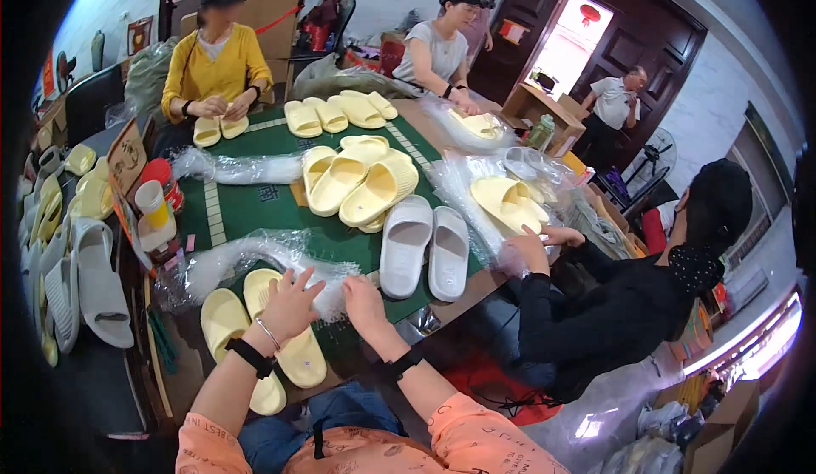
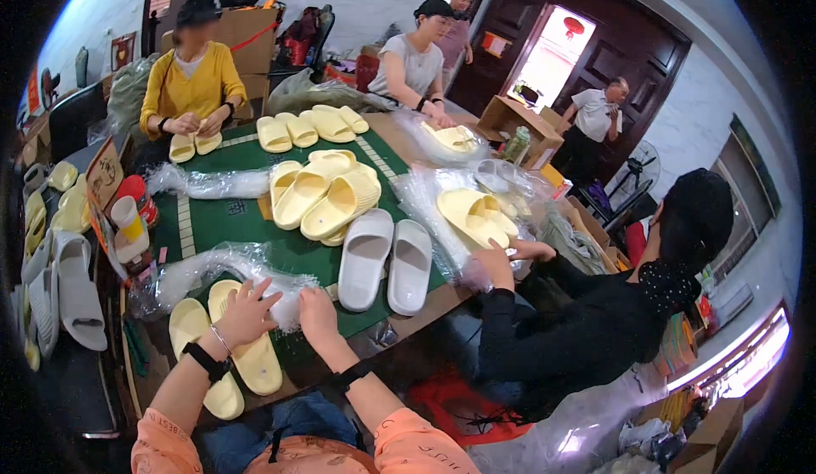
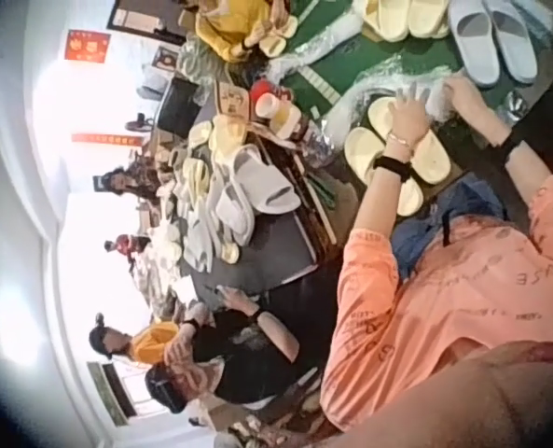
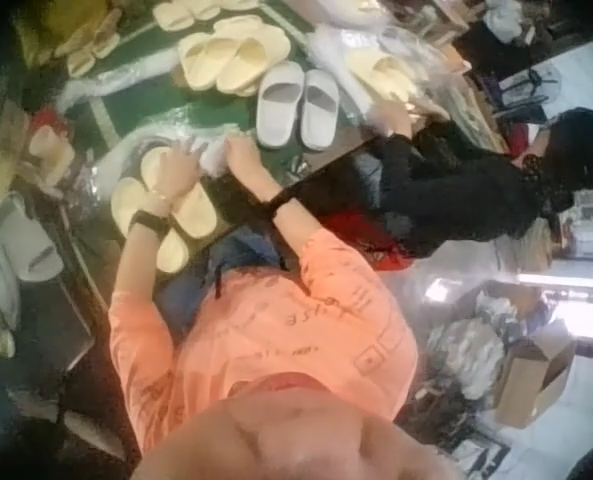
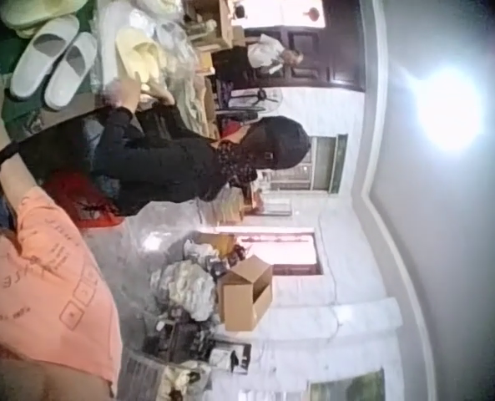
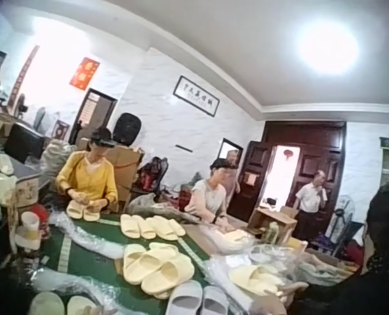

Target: Cleaning and assembling foam slippers by removing excess material and preparing them for packaging.

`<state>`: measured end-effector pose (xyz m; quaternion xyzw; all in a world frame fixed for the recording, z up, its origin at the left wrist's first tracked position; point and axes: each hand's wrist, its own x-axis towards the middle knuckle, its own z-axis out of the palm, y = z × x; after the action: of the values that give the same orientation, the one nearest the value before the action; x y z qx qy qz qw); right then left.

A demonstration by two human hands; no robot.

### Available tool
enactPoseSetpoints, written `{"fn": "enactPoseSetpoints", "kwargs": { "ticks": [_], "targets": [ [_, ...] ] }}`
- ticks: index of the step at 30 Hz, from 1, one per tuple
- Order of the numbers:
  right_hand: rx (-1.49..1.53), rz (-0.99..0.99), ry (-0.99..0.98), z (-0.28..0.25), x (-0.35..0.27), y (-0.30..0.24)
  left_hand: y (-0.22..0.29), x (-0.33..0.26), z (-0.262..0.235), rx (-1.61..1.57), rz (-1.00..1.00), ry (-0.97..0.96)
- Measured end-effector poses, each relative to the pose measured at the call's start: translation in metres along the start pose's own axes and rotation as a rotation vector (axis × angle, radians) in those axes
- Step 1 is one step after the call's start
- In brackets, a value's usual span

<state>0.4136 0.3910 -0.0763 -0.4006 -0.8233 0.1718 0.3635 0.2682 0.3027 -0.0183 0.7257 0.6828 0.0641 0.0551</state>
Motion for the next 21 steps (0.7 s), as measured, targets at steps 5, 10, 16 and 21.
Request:
{"fn": "enactPoseSetpoints", "kwargs": {
  "ticks": [5,10,16,21],
  "targets": [
    [-0.095,0.052,-0.036,-0.008,0.0,-0.012,0.0,0.018,0.027,-0.003,0.14,0.166],
    [-0.012,0.062,0.008,-0.021,0.005,-0.024,0.004,0.037,0.039,-0.126,0.13,0.276],
    [0.504,0.096,0.024,-0.012,0.008,-0.034,-0.005,0.04,0.055,-0.336,0.079,0.351],
    [0.965,0.254,-0.113,-0.016,0.011,-0.038,-0.001,0.045,0.047,-0.673,0.3,0.502]
  ]
}}
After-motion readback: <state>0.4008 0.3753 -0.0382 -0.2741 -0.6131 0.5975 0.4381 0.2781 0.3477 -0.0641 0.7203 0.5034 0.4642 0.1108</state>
